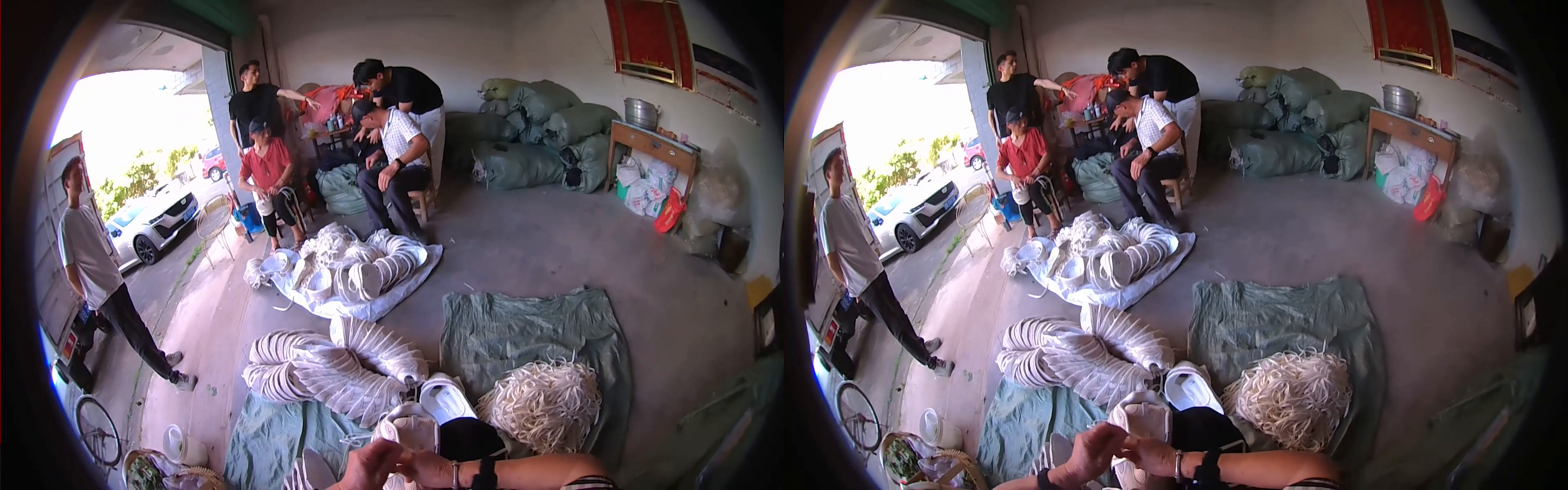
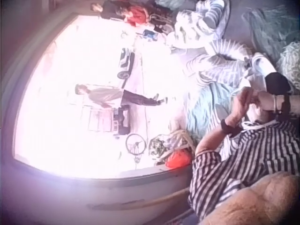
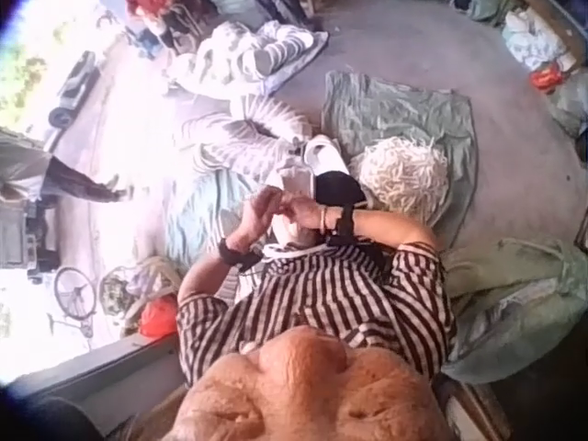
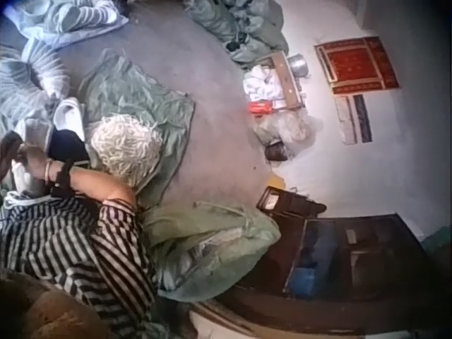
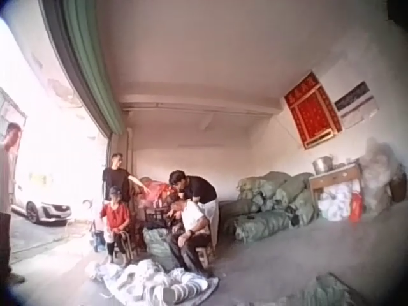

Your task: Lacing white sneakers in a shoe manufacturing or workshop environment.

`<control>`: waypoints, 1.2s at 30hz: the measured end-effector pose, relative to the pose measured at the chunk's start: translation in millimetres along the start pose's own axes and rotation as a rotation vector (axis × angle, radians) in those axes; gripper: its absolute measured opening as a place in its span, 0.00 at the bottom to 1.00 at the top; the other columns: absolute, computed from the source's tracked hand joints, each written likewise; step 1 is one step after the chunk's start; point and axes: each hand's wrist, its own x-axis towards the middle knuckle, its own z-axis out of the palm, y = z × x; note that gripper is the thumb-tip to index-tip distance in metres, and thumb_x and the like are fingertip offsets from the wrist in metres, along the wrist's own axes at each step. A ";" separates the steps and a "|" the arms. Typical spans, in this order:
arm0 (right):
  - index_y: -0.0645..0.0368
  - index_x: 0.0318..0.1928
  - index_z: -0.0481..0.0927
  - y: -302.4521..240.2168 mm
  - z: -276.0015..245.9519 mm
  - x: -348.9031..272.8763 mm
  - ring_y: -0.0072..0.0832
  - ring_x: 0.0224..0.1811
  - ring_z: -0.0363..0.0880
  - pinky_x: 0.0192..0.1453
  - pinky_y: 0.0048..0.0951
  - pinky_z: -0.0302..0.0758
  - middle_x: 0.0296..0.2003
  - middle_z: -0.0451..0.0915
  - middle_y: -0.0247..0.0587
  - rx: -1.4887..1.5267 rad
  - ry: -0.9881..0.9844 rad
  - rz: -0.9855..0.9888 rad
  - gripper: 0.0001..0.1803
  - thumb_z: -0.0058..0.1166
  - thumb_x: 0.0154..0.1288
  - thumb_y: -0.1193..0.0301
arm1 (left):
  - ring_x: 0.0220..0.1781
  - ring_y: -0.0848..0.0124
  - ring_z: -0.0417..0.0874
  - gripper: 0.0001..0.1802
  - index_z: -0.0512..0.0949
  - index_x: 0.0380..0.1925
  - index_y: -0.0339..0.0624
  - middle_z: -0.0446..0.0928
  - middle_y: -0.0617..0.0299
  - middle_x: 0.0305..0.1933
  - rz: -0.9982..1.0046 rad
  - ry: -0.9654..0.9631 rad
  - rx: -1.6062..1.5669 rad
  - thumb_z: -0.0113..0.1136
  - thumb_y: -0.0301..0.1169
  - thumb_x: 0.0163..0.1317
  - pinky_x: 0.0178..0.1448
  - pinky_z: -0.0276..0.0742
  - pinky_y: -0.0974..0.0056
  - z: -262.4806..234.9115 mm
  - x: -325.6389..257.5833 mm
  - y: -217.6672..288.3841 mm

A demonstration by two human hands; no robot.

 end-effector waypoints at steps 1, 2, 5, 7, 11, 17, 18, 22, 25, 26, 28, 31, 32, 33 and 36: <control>0.58 0.38 0.77 -4.1 -0.6 -1.6 0.40 0.32 0.81 0.37 0.33 0.77 0.31 0.80 0.45 -0.027 -0.061 0.059 0.10 0.44 0.68 0.67 | 0.31 0.76 0.78 0.05 0.75 0.35 0.38 0.74 0.65 0.29 -0.116 0.098 -0.138 0.53 0.28 0.64 0.33 0.74 0.72 -4.5 1.1 -1.6; 0.58 0.38 0.78 -9.1 -15.1 -2.2 0.30 0.28 0.79 0.33 0.28 0.76 0.27 0.79 0.38 0.132 -0.150 0.222 0.11 0.43 0.69 0.68 | 0.29 0.74 0.76 0.07 0.74 0.41 0.37 0.73 0.63 0.30 -0.275 0.171 -0.271 0.53 0.25 0.64 0.31 0.78 0.69 -17.3 13.4 -5.3; 0.63 0.39 0.79 3.3 -82.3 -28.8 0.23 0.25 0.81 0.26 0.22 0.76 0.34 0.81 0.39 0.499 -0.199 0.455 0.15 0.42 0.69 0.66 | 0.18 0.75 0.70 0.10 0.72 0.33 0.41 0.72 0.61 0.27 -0.246 0.648 -0.347 0.51 0.36 0.64 0.21 0.71 0.68 -94.3 42.8 -49.0; 0.64 0.40 0.79 7.4 -138.6 -59.2 0.27 0.36 0.80 0.33 0.26 0.79 0.39 0.81 0.43 0.589 0.183 0.486 0.16 0.39 0.69 0.66 | 0.18 0.74 0.70 0.08 0.70 0.32 0.44 0.73 0.61 0.28 -0.254 0.955 -0.247 0.49 0.36 0.64 0.23 0.69 0.66 -181.1 26.4 -86.0; 0.59 0.27 0.71 76.7 -318.7 -190.6 0.34 0.33 0.77 0.38 0.36 0.77 0.39 0.78 0.50 1.255 1.125 0.177 0.13 0.47 0.66 0.64 | 0.26 0.74 0.72 0.09 0.72 0.34 0.46 0.74 0.66 0.29 -0.341 1.361 -0.274 0.44 0.36 0.65 0.34 0.73 0.68 -377.6 -83.0 -163.3; 0.57 0.30 0.71 170.5 -411.2 -357.5 0.18 0.13 0.64 0.15 0.20 0.61 0.33 0.78 0.38 1.162 1.081 -0.108 0.12 0.41 0.69 0.65 | 0.16 0.76 0.67 0.12 0.71 0.26 0.45 0.65 0.67 0.17 -0.412 1.537 -0.463 0.45 0.38 0.64 0.25 0.75 0.69 -461.3 -179.0 -199.7; 0.56 0.30 0.72 156.0 -388.6 -332.1 0.15 0.10 0.59 0.12 0.19 0.56 0.31 0.78 0.35 1.116 0.804 -0.035 0.12 0.41 0.69 0.65 | 0.12 0.78 0.60 0.12 0.70 0.26 0.45 0.59 0.71 0.16 -0.306 1.239 -0.508 0.52 0.39 0.62 0.20 0.69 0.71 -410.6 -147.6 -208.8; 0.57 0.36 0.75 58.0 -227.8 -141.9 0.14 0.09 0.59 0.10 0.18 0.54 0.28 0.81 0.42 0.750 0.916 0.600 0.11 0.50 0.63 0.63 | 0.19 0.82 0.62 0.12 0.70 0.45 0.48 0.66 0.72 0.24 -0.388 0.616 -0.372 0.51 0.28 0.60 0.26 0.67 0.73 -200.4 -27.4 -104.5; 0.61 0.38 0.78 16.5 -138.4 -77.3 0.16 0.11 0.70 0.13 0.17 0.64 0.30 0.83 0.41 0.517 0.377 0.552 0.13 0.46 0.68 0.64 | 0.37 0.73 0.78 0.06 0.77 0.33 0.39 0.73 0.63 0.34 -0.217 0.081 -0.230 0.51 0.22 0.58 0.33 0.75 0.69 -86.8 -7.2 -56.0; 0.61 0.41 0.77 12.7 -119.5 -69.4 0.17 0.12 0.71 0.15 0.17 0.65 0.33 0.82 0.42 0.435 0.268 0.520 0.13 0.44 0.69 0.65 | 0.38 0.71 0.78 0.07 0.78 0.35 0.38 0.73 0.59 0.37 0.070 -0.101 0.105 0.56 0.21 0.55 0.34 0.76 0.69 -51.9 5.8 -24.2; 0.62 0.44 0.77 5.9 -93.4 -56.1 0.18 0.14 0.74 0.17 0.18 0.69 0.35 0.82 0.41 0.280 0.102 0.459 0.14 0.41 0.71 0.67 | 0.37 0.64 0.79 0.10 0.79 0.36 0.47 0.73 0.59 0.35 0.111 -0.139 0.566 0.64 0.27 0.51 0.37 0.78 0.61 -10.5 7.4 6.6; 0.63 0.43 0.77 -2.0 -84.1 -48.9 0.19 0.14 0.75 0.19 0.20 0.71 0.35 0.82 0.40 0.127 0.052 0.432 0.14 0.40 0.71 0.68 | 0.32 0.61 0.78 0.10 0.76 0.31 0.46 0.72 0.60 0.33 0.177 -0.083 0.703 0.67 0.31 0.49 0.34 0.77 0.59 4.8 9.4 -16.3; 0.64 0.43 0.76 -0.1 -84.4 -47.5 0.19 0.14 0.75 0.19 0.20 0.71 0.34 0.82 0.40 0.141 0.012 0.449 0.14 0.40 0.71 0.68 | 0.32 0.61 0.78 0.10 0.76 0.31 0.46 0.72 0.60 0.33 0.175 -0.080 0.711 0.67 0.31 0.49 0.34 0.77 0.59 2.1 2.0 -17.8; 0.65 0.43 0.76 5.3 -83.8 -46.4 0.19 0.14 0.75 0.18 0.19 0.71 0.34 0.82 0.41 0.155 -0.025 0.472 0.14 0.40 0.71 0.69 | 0.32 0.61 0.78 0.10 0.75 0.30 0.44 0.72 0.59 0.33 0.045 -0.037 0.602 0.66 0.31 0.49 0.34 0.76 0.60 -2.0 -3.7 -20.8; 0.65 0.43 0.75 17.4 -95.3 -52.2 0.16 0.13 0.73 0.15 0.14 0.66 0.34 0.83 0.44 0.369 0.003 0.474 0.17 0.37 0.72 0.64 | 0.35 0.60 0.77 0.09 0.74 0.30 0.42 0.71 0.57 0.33 -0.136 0.064 0.699 0.63 0.26 0.47 0.34 0.74 0.60 -28.9 -21.4 -46.9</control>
